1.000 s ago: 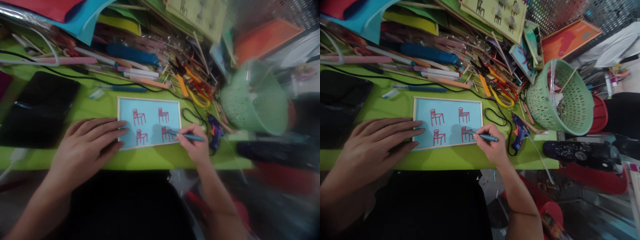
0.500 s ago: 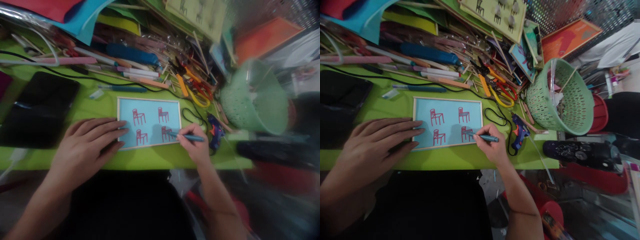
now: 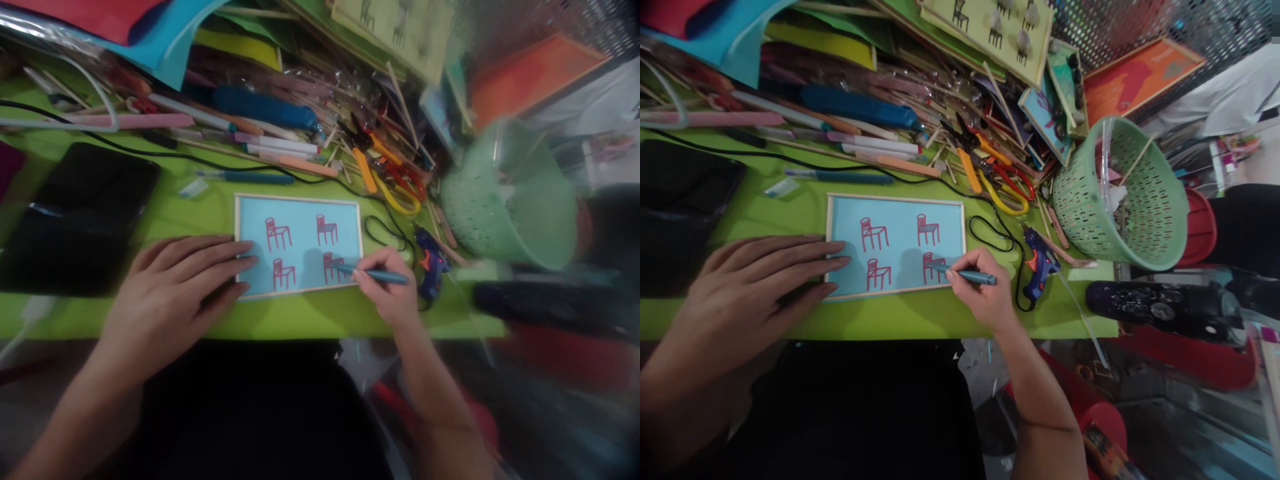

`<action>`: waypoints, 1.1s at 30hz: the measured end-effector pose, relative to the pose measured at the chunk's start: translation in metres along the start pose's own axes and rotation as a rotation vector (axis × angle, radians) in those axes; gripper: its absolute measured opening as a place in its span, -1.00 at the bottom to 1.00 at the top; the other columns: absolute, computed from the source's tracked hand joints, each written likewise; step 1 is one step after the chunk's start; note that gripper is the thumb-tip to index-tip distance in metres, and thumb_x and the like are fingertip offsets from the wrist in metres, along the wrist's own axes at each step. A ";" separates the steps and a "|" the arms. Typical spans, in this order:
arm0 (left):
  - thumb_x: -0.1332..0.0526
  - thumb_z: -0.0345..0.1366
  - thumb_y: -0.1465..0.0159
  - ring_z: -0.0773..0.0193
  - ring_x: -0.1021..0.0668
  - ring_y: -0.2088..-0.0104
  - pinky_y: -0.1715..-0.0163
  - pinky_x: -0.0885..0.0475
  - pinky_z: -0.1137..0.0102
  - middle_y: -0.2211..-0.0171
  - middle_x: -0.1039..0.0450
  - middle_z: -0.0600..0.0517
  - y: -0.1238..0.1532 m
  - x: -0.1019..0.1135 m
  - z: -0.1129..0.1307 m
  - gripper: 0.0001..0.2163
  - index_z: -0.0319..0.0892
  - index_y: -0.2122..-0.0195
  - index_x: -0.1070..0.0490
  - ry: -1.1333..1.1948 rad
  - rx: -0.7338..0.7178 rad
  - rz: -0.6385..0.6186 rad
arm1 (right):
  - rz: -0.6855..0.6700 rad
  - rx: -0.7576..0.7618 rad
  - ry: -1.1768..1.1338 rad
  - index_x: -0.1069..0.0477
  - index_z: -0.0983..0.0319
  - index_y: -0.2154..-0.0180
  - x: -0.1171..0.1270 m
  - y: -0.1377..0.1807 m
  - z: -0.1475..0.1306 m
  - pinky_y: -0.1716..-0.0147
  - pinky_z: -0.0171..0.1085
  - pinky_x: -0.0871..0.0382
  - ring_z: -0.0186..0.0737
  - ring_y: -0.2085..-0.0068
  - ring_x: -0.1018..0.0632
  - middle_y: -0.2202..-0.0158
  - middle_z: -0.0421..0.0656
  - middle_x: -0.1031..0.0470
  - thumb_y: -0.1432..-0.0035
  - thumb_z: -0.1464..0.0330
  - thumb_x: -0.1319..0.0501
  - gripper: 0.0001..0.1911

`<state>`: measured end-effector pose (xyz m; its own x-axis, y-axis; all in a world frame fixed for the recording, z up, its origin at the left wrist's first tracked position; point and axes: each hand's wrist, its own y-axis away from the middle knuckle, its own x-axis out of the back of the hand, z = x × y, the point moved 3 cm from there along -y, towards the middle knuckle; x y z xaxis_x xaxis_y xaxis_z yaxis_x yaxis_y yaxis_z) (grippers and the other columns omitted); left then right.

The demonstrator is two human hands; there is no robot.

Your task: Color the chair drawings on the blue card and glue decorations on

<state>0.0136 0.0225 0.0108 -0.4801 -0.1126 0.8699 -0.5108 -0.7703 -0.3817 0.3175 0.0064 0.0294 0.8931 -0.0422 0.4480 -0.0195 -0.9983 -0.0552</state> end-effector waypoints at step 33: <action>-0.19 -0.27 -0.42 0.03 -0.61 -0.12 -0.07 -0.40 0.08 -0.11 -0.62 0.07 0.002 0.001 -0.001 -0.76 0.07 -0.08 -0.50 0.039 0.051 -0.028 | 0.022 -0.031 -0.010 -0.43 0.16 0.32 0.001 0.003 0.005 0.49 -0.32 -0.33 -0.34 0.46 -0.46 0.44 -0.27 -0.48 -0.20 0.33 -0.35 -0.88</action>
<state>0.0113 0.0216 0.0109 -0.4939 -0.0664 0.8670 -0.4884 -0.8037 -0.3398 0.3204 0.0034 0.0256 0.8967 -0.0639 0.4380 -0.0531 -0.9979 -0.0370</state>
